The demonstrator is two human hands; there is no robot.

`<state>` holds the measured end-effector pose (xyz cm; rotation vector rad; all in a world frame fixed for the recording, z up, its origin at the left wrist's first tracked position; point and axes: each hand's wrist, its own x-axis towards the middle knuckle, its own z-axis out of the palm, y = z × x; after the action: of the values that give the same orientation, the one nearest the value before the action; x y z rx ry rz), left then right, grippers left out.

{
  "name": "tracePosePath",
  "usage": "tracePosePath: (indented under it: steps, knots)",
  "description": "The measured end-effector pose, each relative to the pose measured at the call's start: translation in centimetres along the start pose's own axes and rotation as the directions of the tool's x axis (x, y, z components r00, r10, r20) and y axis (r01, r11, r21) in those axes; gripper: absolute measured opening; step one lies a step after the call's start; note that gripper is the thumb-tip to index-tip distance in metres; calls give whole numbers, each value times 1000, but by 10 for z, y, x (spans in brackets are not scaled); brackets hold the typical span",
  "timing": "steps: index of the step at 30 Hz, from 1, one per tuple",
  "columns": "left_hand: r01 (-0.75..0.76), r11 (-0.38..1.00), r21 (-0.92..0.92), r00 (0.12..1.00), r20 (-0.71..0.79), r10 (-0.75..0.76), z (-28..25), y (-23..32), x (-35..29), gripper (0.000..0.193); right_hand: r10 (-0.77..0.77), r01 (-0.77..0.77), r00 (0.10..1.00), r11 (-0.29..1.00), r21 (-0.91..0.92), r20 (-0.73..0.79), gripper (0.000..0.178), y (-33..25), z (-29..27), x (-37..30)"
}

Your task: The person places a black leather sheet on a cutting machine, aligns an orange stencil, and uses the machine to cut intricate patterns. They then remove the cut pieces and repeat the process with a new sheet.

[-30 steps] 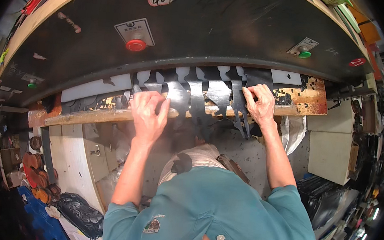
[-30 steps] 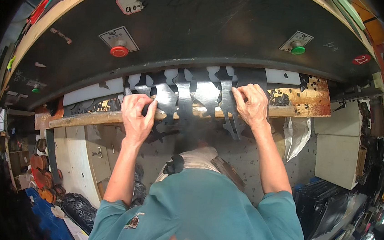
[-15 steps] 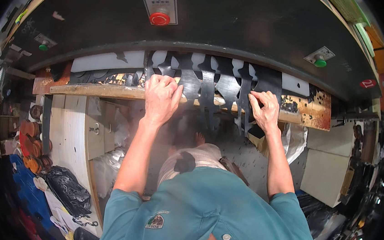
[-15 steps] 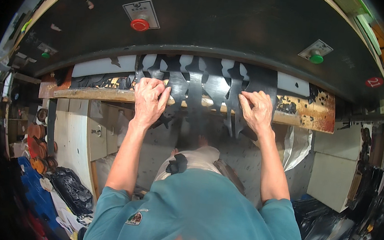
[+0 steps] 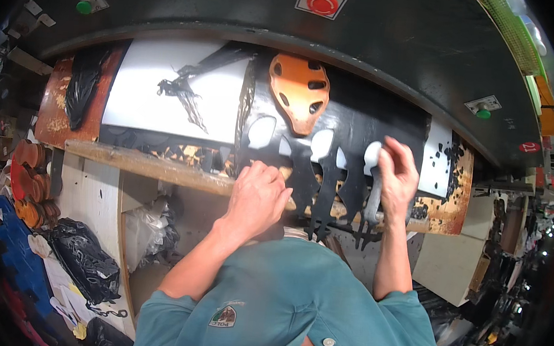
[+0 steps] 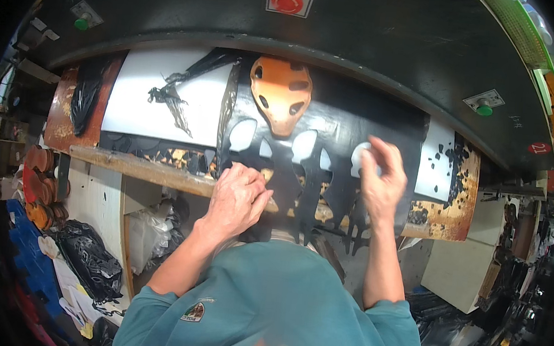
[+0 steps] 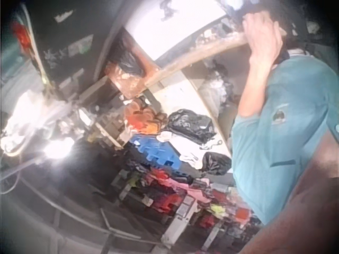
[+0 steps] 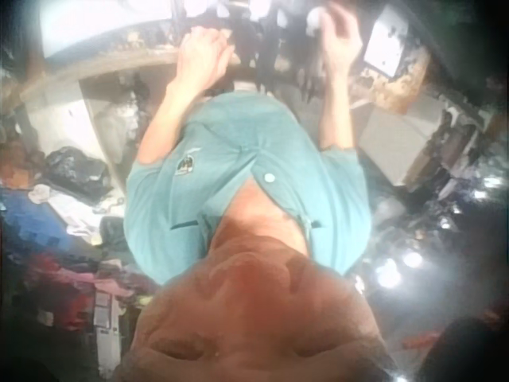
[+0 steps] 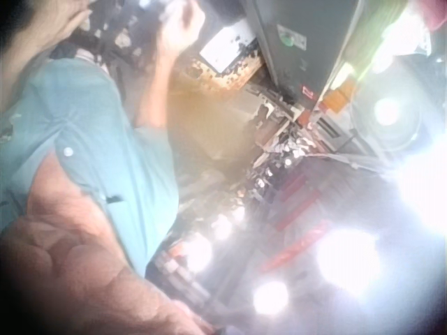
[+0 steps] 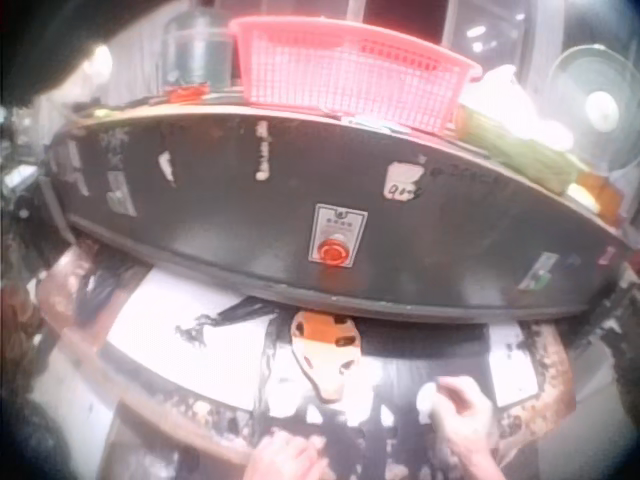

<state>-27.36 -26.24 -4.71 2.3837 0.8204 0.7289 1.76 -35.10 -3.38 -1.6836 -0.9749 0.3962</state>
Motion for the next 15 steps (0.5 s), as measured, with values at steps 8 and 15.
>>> tracePosePath:
  steps: [8, 15]
  knots:
    - [32, 997, -71, 964, -260, -49, -25, -94, 142, 27, 6, 199, 943, 795, -574, 334, 107, -36, 158, 89]
    - [32, 973, 230, 999, -34, -24, 13, -128, 153, 50, -20, 202, 949, 806, -557, 314, 94, -33, 165, 100]
